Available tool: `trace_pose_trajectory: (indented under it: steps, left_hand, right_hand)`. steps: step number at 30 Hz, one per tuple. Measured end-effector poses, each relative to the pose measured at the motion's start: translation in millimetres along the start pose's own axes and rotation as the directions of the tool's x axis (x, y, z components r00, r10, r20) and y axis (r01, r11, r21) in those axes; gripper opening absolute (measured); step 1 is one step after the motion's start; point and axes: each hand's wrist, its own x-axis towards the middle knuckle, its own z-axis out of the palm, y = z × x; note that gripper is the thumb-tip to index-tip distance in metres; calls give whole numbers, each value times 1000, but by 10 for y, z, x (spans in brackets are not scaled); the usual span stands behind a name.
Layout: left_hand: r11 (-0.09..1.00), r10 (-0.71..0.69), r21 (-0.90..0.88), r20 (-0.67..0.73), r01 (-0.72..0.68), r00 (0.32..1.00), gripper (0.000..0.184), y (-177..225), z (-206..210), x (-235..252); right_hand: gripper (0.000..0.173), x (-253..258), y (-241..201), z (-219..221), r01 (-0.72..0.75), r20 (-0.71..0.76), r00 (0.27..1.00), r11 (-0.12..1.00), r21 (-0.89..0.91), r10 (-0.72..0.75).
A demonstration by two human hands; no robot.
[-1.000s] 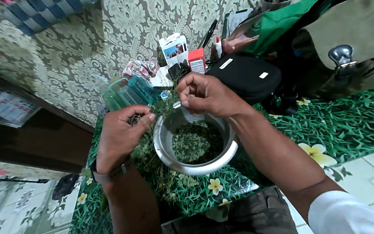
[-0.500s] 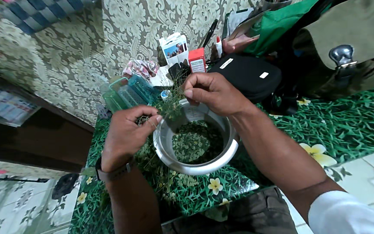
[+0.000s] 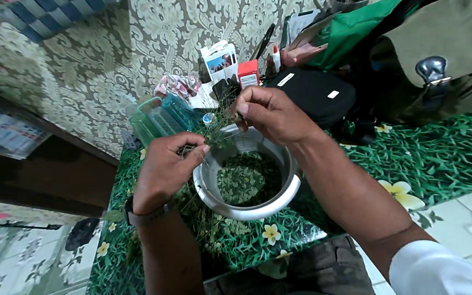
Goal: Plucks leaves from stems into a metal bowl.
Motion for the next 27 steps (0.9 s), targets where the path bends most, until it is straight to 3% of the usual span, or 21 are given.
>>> trace_pose_trajectory:
  steps: [3, 7, 10, 12, 15, 24, 27]
  left_hand:
    - [1000, 5, -7, -24, -5, 1000, 5, -2, -17, -5]
    - [999, -38, -16, -109, 36, 993, 5, 37, -16, -8]
    - [997, -39, -70, -165, 28, 986, 6, 26, -5, -18]
    - [995, -57, -91, -167, 43, 984, 7, 27, 1, -31]
    - [994, -66, -101, -165, 50, 984, 8, 36, 17, -29]
    - [994, -42, -110, -195, 21, 980, 7, 22, -6, -12]
    - [993, -50, -117, -178, 30, 983, 6, 38, 15, -7]
  right_hand:
    - [6, -5, -31, 5, 21, 11, 1000, 995, -94, -20]
    - [18, -8, -70, -43, -14, 61, 998, 956, -292, 33]
    - [27, -50, -58, -35, -24, 135, 989, 965, -262, 61]
    - [22, -59, -64, 11, -30, 186, 980, 978, -208, 70]
    - [7, -44, -36, 86, -13, 148, 988, 986, -165, 38]
    - [5, -13, -68, 7, -25, 130, 990, 981, -191, 50]
    - [13, -11, -38, 76, -24, 110, 993, 986, -163, 42]
